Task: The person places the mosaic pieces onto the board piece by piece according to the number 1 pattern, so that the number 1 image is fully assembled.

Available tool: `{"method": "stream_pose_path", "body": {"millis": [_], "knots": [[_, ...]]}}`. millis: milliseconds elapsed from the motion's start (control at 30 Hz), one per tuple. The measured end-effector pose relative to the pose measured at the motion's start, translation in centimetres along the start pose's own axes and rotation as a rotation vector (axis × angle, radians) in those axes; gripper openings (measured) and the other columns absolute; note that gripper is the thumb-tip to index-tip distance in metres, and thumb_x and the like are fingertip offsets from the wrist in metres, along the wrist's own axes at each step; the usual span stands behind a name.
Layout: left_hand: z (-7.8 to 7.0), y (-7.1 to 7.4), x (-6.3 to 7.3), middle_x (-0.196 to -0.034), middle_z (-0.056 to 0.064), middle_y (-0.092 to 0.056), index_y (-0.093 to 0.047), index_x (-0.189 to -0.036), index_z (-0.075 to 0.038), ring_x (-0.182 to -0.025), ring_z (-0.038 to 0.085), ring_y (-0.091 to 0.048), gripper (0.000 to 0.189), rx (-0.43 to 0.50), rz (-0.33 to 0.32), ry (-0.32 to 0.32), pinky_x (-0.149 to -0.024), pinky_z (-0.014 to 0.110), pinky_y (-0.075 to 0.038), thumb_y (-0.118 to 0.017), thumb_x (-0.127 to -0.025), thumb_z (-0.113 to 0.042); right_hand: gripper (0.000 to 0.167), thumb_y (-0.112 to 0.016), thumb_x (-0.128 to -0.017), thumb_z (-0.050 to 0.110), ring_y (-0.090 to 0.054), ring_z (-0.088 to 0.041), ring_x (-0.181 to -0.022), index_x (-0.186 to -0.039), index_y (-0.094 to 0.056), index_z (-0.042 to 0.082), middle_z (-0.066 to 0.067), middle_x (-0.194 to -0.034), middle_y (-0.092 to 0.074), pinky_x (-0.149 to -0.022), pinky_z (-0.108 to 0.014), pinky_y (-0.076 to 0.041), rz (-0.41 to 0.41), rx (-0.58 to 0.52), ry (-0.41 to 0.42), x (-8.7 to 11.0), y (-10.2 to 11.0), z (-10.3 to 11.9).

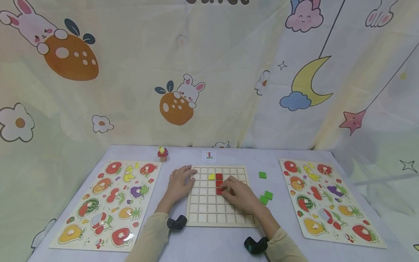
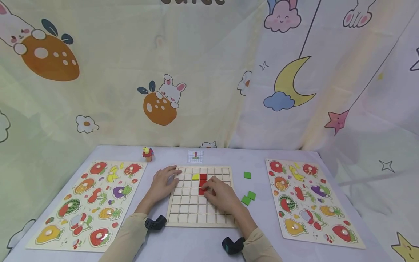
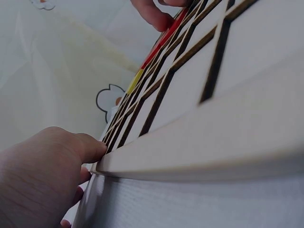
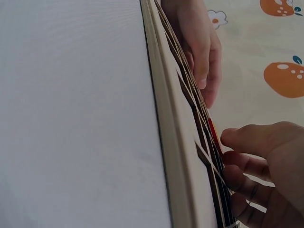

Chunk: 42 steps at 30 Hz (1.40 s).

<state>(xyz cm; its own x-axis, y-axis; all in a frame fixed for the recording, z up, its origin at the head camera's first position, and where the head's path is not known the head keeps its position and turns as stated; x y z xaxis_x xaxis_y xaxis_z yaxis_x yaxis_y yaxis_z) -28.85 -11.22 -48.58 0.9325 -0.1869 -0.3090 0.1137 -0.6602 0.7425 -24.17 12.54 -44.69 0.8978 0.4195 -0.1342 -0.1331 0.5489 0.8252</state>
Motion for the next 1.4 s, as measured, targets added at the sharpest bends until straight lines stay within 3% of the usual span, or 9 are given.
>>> {"method": "stream_pose_path", "body": {"millis": [133,500,800,1033,1400], "knots": [[0.0,0.0,0.0,-0.139,0.008,-0.051,-0.064,-0.118,-0.020,-0.136,0.029,-0.040,0.028,0.001,-0.001,-0.001,-0.114,0.059,-0.016,-0.061,-0.090,-0.021,0.012,-0.064,-0.089,0.021,-0.050,-0.006,-0.072,-0.101,-0.068,0.022,0.013,-0.094,-0.058,-0.061,-0.018,-0.045,-0.010,-0.023,0.009,0.0,0.3,-0.3],[-0.1,0.2,0.0,-0.139,0.008,-0.051,-0.064,-0.118,-0.018,-0.135,0.029,-0.040,0.028,0.007,0.000,-0.011,-0.114,0.058,-0.016,-0.060,-0.091,-0.021,0.013,-0.065,-0.089,0.022,-0.053,-0.006,-0.077,-0.101,-0.068,0.020,0.013,-0.089,-0.059,-0.066,-0.022,-0.046,-0.079,-0.029,-0.075,-0.2,1.8,-2.2],[-0.3,0.3,0.0,-0.139,0.008,-0.052,-0.064,-0.118,-0.018,-0.134,0.029,-0.041,0.028,-0.004,-0.005,-0.020,-0.114,0.058,-0.018,-0.060,-0.090,-0.021,0.019,-0.064,-0.090,0.022,-0.058,-0.014,-0.090,-0.107,-0.066,0.015,0.003,-0.100,-0.061,-0.074,-0.029,-0.049,-0.148,-0.038,-0.128,0.2,3.4,-4.5],[-0.4,0.4,0.1,-0.138,0.009,-0.052,-0.064,-0.118,-0.017,-0.134,0.029,-0.042,0.028,-0.001,-0.003,-0.024,-0.113,0.059,-0.018,-0.060,-0.090,-0.020,0.023,-0.061,-0.091,0.020,-0.058,-0.026,-0.101,-0.111,-0.064,0.010,-0.008,-0.108,-0.061,-0.084,-0.046,-0.049,-0.217,0.014,-0.156,0.6,4.6,-6.3],[-0.3,0.4,0.1,-0.139,0.010,-0.051,-0.064,-0.119,-0.017,-0.134,0.030,-0.041,0.029,0.008,-0.005,-0.028,-0.113,0.059,-0.018,-0.059,-0.091,-0.020,0.035,-0.057,-0.091,0.018,-0.044,-0.041,-0.125,-0.123,-0.057,0.006,-0.022,-0.134,-0.045,-0.100,-0.059,-0.039,-0.231,0.024,-0.258,1.2,5.6,-8.8]]}}
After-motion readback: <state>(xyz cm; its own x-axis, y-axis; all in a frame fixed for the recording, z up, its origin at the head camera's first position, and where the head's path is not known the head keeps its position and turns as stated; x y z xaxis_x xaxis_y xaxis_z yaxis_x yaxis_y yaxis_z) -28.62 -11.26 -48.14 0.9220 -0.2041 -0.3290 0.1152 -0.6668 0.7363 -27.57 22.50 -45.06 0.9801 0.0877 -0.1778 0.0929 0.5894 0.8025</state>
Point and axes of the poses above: each hand's wrist, its own x-axis away from the middle knuckle, its own y-axis out of the back of the hand, z = x × y, the point moved 3 cm from there along -x, towards the middle knuckle
